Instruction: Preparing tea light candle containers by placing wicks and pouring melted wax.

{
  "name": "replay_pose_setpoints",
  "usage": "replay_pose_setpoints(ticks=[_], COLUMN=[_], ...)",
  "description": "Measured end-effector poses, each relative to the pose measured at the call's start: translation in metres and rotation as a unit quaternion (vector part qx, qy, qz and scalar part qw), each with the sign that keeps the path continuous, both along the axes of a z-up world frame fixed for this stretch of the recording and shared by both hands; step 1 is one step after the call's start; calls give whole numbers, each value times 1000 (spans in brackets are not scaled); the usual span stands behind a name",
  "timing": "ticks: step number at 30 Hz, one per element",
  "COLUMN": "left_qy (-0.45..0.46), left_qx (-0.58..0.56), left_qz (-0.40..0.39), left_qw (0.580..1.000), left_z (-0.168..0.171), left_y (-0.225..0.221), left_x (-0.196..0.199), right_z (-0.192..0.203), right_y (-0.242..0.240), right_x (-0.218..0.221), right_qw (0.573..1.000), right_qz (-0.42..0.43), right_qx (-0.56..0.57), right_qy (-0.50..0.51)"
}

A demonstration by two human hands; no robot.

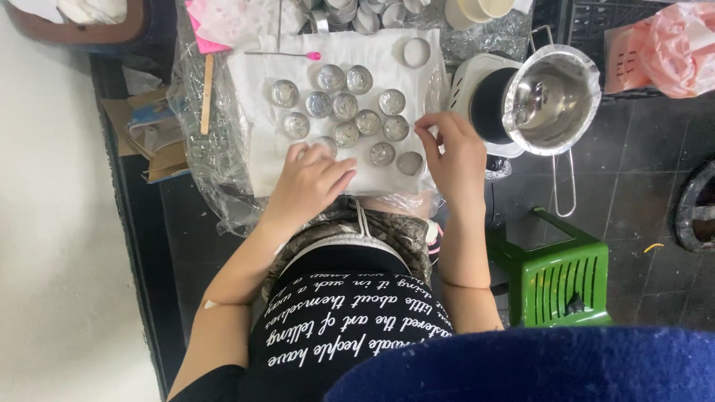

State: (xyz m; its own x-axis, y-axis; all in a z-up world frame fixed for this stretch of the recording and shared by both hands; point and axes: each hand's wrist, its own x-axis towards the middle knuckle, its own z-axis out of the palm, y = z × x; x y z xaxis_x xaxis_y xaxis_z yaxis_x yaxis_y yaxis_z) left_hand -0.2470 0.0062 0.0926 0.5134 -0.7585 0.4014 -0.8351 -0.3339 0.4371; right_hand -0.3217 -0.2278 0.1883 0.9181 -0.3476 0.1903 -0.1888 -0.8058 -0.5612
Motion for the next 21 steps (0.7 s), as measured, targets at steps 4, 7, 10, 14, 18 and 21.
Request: replay_pose_setpoints(ticks=[4,7,10,14,18,21], left_qy=[27,53,78,89,73,74], left_qx=[34,56,46,27,10,5], left_qz=[-2,5,-17,-31,-30,-23], left_qw=[999,997,996,995,997,997], left_z=[10,8,5,13,18,15], left_y=[12,12,6,-5,-11,-10], left_x=[-8,-11,-13,-10,-2,6], right_z=[-10,-14,-19,-31,-37,-34], right_y=[-3,-3,-2,-4,-3,-2], right_x=[-1,2,6,10,13,14], right_qw=[1000,1000,999,995,994,994], right_qz=[14,4,-3,38,50,57], right_qx=[-1,-13,-24,-87,-97,-97], right_qy=[3,12,22,-6,19,16])
